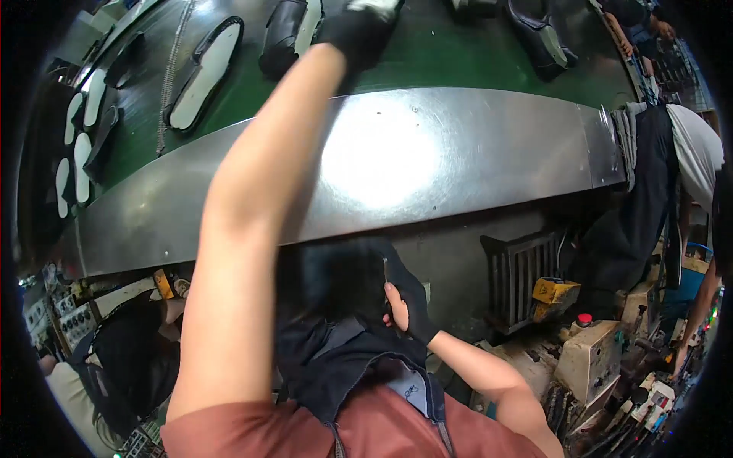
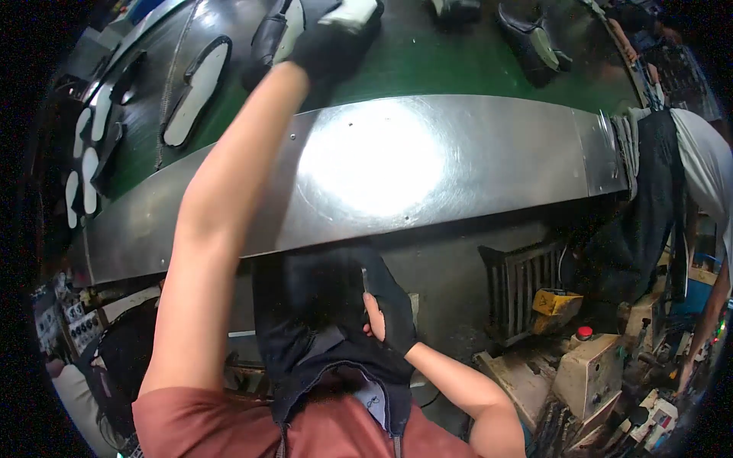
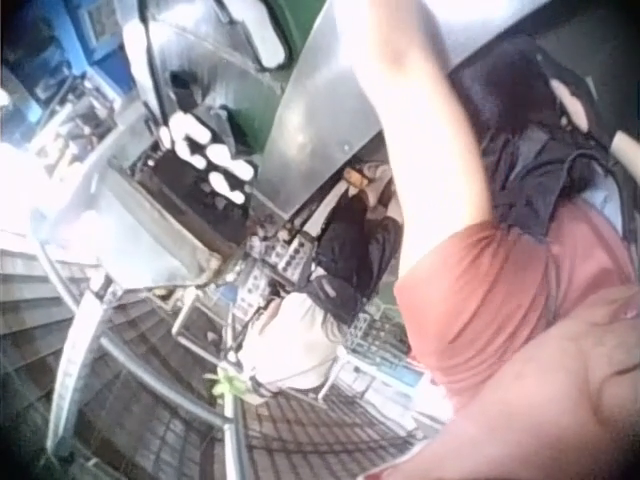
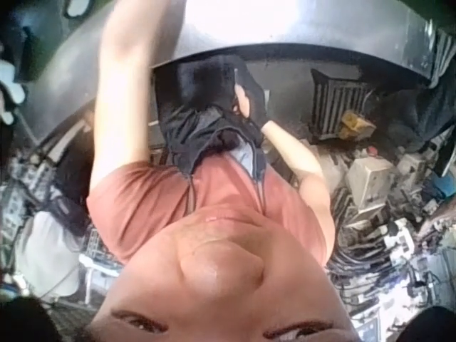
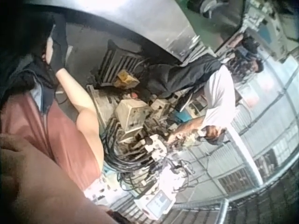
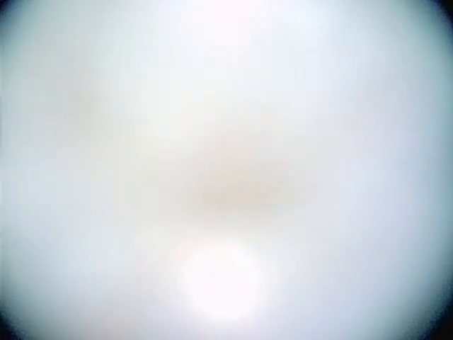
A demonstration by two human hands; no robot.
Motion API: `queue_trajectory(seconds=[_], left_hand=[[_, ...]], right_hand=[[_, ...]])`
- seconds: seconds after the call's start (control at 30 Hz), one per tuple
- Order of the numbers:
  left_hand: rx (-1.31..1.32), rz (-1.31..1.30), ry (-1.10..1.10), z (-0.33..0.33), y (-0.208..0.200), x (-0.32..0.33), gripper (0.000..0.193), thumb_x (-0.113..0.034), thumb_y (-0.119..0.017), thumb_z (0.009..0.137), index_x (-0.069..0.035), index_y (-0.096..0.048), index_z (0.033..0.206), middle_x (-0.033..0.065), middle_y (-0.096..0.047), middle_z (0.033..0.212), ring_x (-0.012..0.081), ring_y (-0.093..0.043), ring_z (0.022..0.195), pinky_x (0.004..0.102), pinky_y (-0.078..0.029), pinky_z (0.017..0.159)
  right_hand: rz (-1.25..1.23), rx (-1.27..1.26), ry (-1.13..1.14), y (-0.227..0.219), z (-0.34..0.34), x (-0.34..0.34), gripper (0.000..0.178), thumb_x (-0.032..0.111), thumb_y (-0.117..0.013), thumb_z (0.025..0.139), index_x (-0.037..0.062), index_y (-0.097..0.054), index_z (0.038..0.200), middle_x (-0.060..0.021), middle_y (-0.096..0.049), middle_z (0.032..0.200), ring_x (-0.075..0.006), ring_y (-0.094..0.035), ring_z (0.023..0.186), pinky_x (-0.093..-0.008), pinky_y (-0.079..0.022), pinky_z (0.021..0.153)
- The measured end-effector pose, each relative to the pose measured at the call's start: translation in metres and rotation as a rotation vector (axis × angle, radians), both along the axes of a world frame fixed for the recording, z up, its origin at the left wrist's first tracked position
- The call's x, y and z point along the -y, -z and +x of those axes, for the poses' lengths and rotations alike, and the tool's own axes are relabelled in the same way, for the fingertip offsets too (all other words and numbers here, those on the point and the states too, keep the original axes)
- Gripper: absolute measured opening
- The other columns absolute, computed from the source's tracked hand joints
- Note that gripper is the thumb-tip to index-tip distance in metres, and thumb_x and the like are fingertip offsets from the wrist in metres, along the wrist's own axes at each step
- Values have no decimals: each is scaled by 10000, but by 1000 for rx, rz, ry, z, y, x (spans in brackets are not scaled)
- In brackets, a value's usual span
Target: Manually trim and refine shoe components using a sharp tool on an assembly line.
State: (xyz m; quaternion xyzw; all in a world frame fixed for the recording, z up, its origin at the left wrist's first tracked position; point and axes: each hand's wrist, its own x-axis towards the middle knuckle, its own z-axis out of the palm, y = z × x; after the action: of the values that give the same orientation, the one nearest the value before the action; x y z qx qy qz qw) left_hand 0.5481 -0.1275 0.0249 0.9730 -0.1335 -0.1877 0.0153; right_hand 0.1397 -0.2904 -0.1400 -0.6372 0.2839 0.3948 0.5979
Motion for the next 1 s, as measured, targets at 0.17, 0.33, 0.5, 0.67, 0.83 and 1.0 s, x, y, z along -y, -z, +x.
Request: queue_trajectory(seconds=[0.17,0.33,0.5,0.67,0.83,1.0], left_hand=[[254,-1300,-552,-197,39,-116,704,-53,-773,701,11,-502,1347,120,-570,1318,209,-526,1211,323,-404,1029],[537,-1373,-694,-461,44,-197,596,-122,-642,772,19,-505,1335,151,-530,1357,264,-481,1280,387,-372,1076],[272,-1283,-478,-518,25,-126,487,-114,-698,794,-32,-591,1261,159,-515,1390,292,-484,1302,391,-438,1022],[362,-707,23,-467,8,-93,371,-99,-654,821,-27,-632,1184,210,-635,1195,348,-599,1163,356,-470,964],[266,-913,-108,-413,50,-103,410,-387,-543,960,-14,-666,1078,147,-699,1029,253,-676,947,332,-493,844],[-87,-1567,-487,-408,67,-82,779,-680,-226,965,-43,-673,999,70,-681,970,163,-649,873,300,-510,842]], right_hand=[[-16,116,29,5,-26,14,436,416,-485,995,-12,-572,1007,-61,-560,618,-124,-575,491,-279,-481,453],[27,87,23,-25,-82,24,573,572,-421,975,24,-583,1020,-70,-585,645,-135,-591,540,-272,-506,522],[55,240,-85,-70,-94,34,674,638,-282,984,49,-598,899,-66,-604,652,-158,-587,633,-279,-490,652],[127,379,-62,-109,-108,28,656,626,-319,985,33,-580,878,-75,-616,691,-151,-603,647,-282,-505,664],[203,308,-111,-132,-141,-8,459,436,-431,1022,18,-603,941,-67,-639,696,-141,-616,625,-282,-505,624],[69,847,-487,-99,-86,-31,483,418,-378,1041,24,-630,1164,-114,-683,1038,-193,-619,967,-302,-462,858]])
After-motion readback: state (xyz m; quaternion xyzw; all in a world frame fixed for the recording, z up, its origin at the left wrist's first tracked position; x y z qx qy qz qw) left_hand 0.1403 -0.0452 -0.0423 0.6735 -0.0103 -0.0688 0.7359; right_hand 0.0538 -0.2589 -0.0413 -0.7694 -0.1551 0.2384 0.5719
